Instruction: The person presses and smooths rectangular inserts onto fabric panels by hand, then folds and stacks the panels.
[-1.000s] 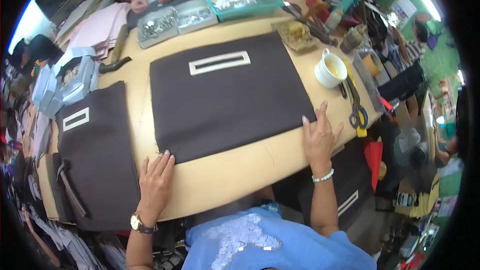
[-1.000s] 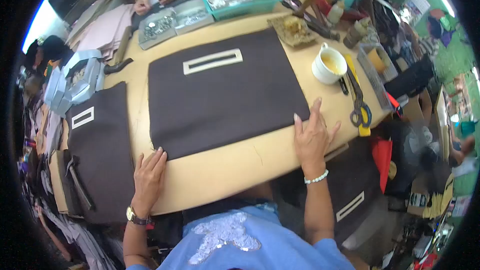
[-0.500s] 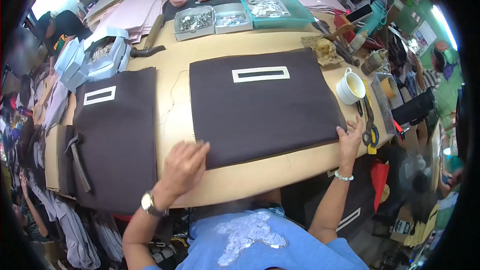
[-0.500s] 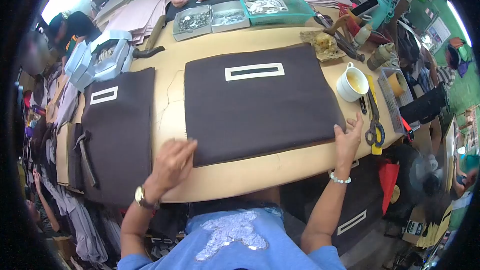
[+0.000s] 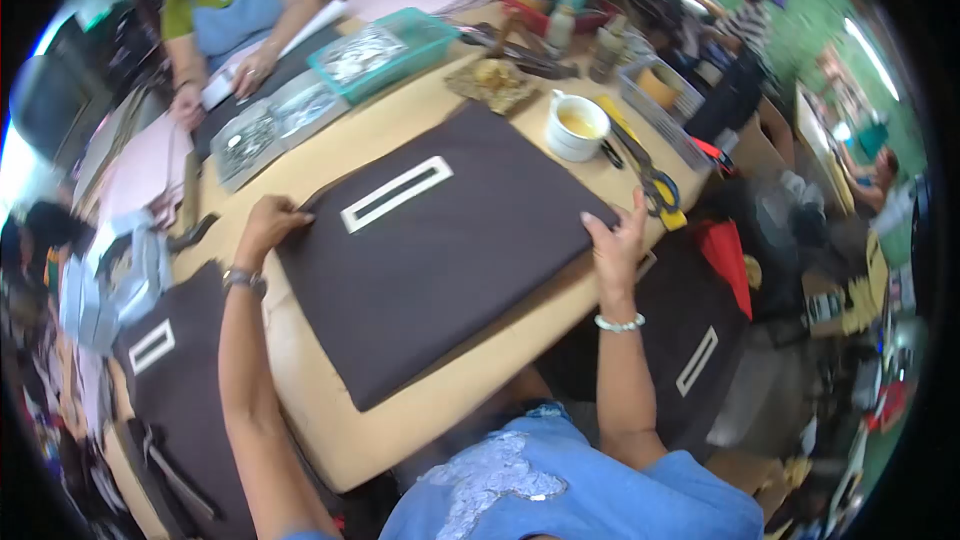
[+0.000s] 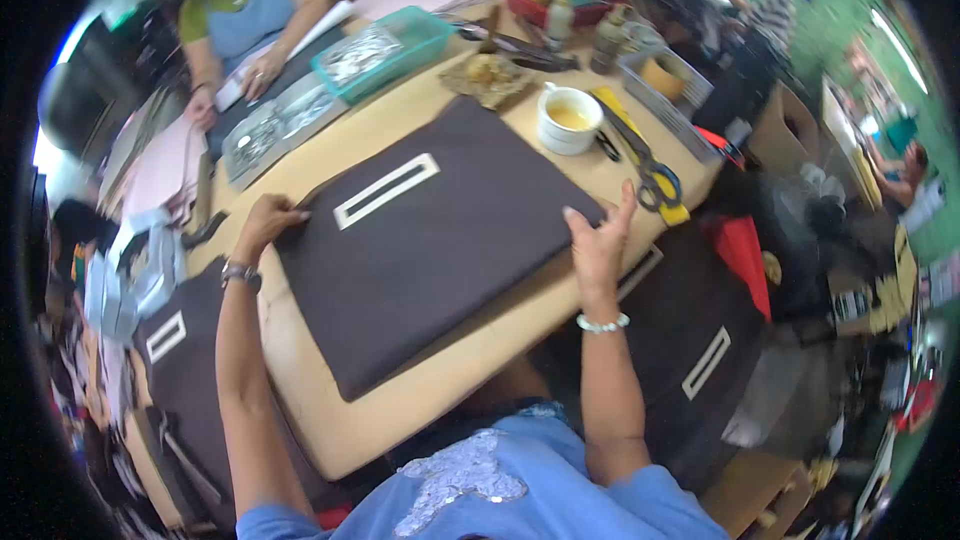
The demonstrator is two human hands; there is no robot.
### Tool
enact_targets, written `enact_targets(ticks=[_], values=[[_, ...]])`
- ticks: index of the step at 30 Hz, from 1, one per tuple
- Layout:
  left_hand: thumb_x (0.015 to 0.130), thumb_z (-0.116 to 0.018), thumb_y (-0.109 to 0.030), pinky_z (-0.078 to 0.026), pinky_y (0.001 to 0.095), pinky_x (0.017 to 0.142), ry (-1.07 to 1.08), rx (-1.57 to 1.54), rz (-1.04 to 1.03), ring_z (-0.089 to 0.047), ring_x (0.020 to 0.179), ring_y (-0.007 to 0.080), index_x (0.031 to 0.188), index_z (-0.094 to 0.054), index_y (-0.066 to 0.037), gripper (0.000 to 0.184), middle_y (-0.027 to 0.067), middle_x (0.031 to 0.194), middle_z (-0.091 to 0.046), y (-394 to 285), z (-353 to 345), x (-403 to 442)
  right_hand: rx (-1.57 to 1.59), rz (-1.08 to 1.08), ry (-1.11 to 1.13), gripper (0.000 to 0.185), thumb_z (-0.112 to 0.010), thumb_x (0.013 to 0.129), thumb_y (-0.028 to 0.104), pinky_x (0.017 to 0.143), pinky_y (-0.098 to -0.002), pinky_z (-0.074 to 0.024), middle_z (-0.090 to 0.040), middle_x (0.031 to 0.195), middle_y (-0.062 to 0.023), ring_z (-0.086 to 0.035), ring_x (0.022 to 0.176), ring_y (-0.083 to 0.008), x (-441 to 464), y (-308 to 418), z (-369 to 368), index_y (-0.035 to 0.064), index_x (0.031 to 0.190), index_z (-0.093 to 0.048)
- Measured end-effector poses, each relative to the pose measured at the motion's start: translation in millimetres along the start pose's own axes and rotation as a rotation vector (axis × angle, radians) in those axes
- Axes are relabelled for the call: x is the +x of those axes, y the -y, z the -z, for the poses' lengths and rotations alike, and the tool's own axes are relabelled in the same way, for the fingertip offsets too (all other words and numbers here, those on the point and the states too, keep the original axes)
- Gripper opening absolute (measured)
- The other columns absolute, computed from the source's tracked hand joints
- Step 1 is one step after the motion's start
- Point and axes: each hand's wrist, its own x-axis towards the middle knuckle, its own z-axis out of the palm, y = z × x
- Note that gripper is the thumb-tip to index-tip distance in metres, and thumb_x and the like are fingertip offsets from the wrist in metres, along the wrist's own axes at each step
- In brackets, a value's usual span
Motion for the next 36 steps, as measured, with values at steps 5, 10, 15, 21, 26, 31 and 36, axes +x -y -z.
enact_targets(ticks=[5,10,15,21,26,31,36], values=[[0.069,-0.065,-0.017,-0.038,0.0286,0.053,-0.034,-0.070,-0.048,-0.047,0.060,0.0102,0.070,-0.055,0.002,0.021,0.0022,0.061,-0.050,-15,0,-42,-0.325,0.140,-0.152,0.100,-0.067,0.073,0.000,0.093,-0.0331,-0.0436,-0.045,0.123,-0.0259,-0.053,0.107,-0.0291,-28,-3,-32,-0.0029,0.141,0.005],[0.075,-0.048,0.008,-0.038,0.0218,0.062,0.049,-0.366,-0.080,-0.044,0.069,0.0078,0.117,-0.049,-0.004,0.043,0.0026,0.085,-0.054,-42,-5,-99,0.132,-0.113,-0.078,0.094,-0.058,0.075,-0.007,0.096,-0.0357,-0.0419,-0.042,0.128,-0.0292,-0.051,0.113,-0.0325,-45,33,-12,0.0019,0.142,0.007],[0.077,-0.041,0.011,-0.042,0.0296,0.090,0.369,-0.334,-0.282,-0.057,0.103,0.0216,0.117,-0.059,0.000,0.045,0.0116,0.115,-0.060,-81,-38,-123,-0.109,-0.079,-0.303,0.083,-0.057,0.080,-0.005,0.107,-0.0357,-0.0295,-0.021,0.144,-0.0259,-0.035,0.129,-0.0319,-53,18,75,-0.0006,0.143,-0.001],[0.072,-0.045,0.005,-0.045,0.0294,0.084,0.513,-0.321,-0.540,-0.060,0.099,0.0261,0.111,-0.060,0.004,0.042,0.0193,0.112,-0.060,-205,-107,-147,-0.582,-0.197,-0.525,0.078,-0.058,0.080,-0.003,0.108,-0.0376,-0.0262,-0.017,0.147,-0.0241,-0.030,0.132,-0.0337,-73,-2,211,-0.0023,0.142,-0.011],[0.072,-0.048,0.006,-0.042,0.0356,0.094,0.589,-0.324,-0.698,-0.052,0.113,0.0376,0.117,-0.056,0.002,0.045,0.0254,0.121,-0.053,-282,-180,-174,-0.616,-0.235,-0.612,0.077,-0.057,0.080,-0.004,0.105,-0.0378,-0.0308,-0.027,0.143,-0.0246,-0.036,0.128,-0.0386,-102,-53,349,-0.0005,0.142,-0.012],[0.073,-0.049,0.006,-0.049,0.0371,0.083,0.537,-0.403,-0.768,-0.059,0.095,0.0361,0.120,-0.053,0.003,0.047,0.0255,0.126,-0.048,-323,-257,-197,-0.861,-0.098,-0.645,0.073,-0.053,0.081,-0.006,0.106,-0.0382,-0.0296,-0.023,0.144,-0.0254,-0.031,0.131,-0.0384,-82,-57,424,0.0000,0.142,-0.013],[0.075,-0.052,0.005,-0.049,0.0320,0.070,0.482,-0.570,-0.612,-0.062,0.073,0.0259,0.123,-0.051,0.002,0.048,0.0228,0.128,-0.049,-320,-318,-196,-0.899,-0.208,-0.595,0.075,-0.056,0.083,0.002,0.105,-0.0359,-0.0308,-0.027,0.142,-0.0273,-0.032,0.131,-0.0345,-20,-57,454,-0.0014,0.142,-0.012]])
